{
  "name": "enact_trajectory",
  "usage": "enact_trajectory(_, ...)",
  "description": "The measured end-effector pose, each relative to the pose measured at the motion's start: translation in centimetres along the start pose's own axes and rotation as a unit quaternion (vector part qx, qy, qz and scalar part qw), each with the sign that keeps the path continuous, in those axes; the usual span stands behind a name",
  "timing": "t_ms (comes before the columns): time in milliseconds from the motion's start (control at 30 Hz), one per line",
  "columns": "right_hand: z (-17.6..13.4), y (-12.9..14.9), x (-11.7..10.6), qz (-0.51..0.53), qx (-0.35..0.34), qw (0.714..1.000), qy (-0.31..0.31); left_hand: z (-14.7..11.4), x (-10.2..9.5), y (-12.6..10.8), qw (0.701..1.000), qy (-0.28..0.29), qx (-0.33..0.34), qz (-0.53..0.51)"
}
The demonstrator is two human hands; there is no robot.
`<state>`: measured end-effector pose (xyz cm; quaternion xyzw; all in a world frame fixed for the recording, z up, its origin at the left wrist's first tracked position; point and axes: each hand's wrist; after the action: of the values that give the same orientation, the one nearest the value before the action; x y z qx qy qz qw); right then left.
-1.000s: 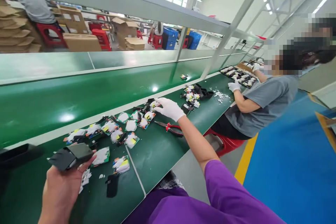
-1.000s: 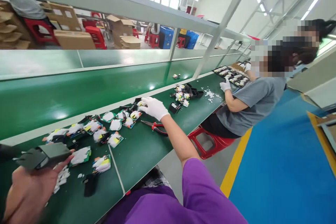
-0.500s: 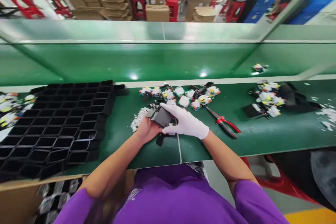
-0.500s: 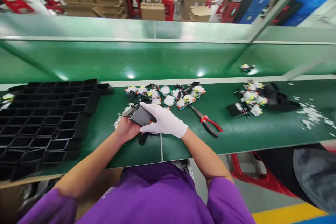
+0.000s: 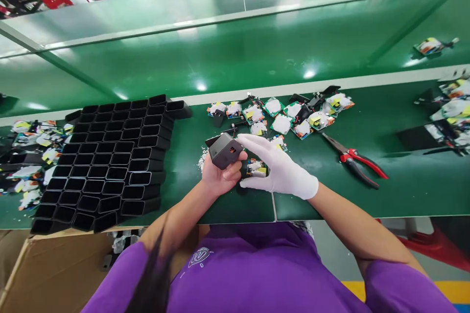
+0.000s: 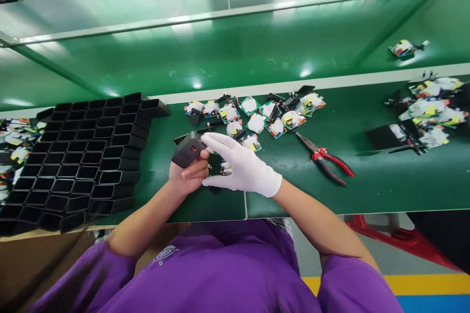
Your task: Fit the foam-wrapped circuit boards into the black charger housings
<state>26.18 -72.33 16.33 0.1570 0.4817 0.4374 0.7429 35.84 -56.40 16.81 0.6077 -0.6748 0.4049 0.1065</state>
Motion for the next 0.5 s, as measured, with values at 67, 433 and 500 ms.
enact_trajectory(67, 0.0, 0.0, 0.1, 0.003, 0.0, 1.0, -0.004, 0.1, -0.4, 0.1, 1.0, -0.004, -0.023, 0.001)
enact_trajectory(433, 0.1, 0.5, 0.1, 0.034, 0.099, 0.993, -0.061, -0.3, 1.5, -0.3, 0.996, 0.035, 0.064, 0.044)
enact_trajectory(500, 0.1, 0.5, 0.2, 0.035, 0.11, 0.99, -0.075, -0.3, 1.5, -0.1, 0.993, 0.036, 0.099, 0.061)
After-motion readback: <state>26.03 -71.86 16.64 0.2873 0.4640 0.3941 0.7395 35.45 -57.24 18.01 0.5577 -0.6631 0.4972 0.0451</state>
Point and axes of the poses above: each hand's wrist, its own z-axis towards the middle knuckle, its own x-axis out of the palm, y = z × x, and after that the axes turned 6 degrees about -x, right-handed
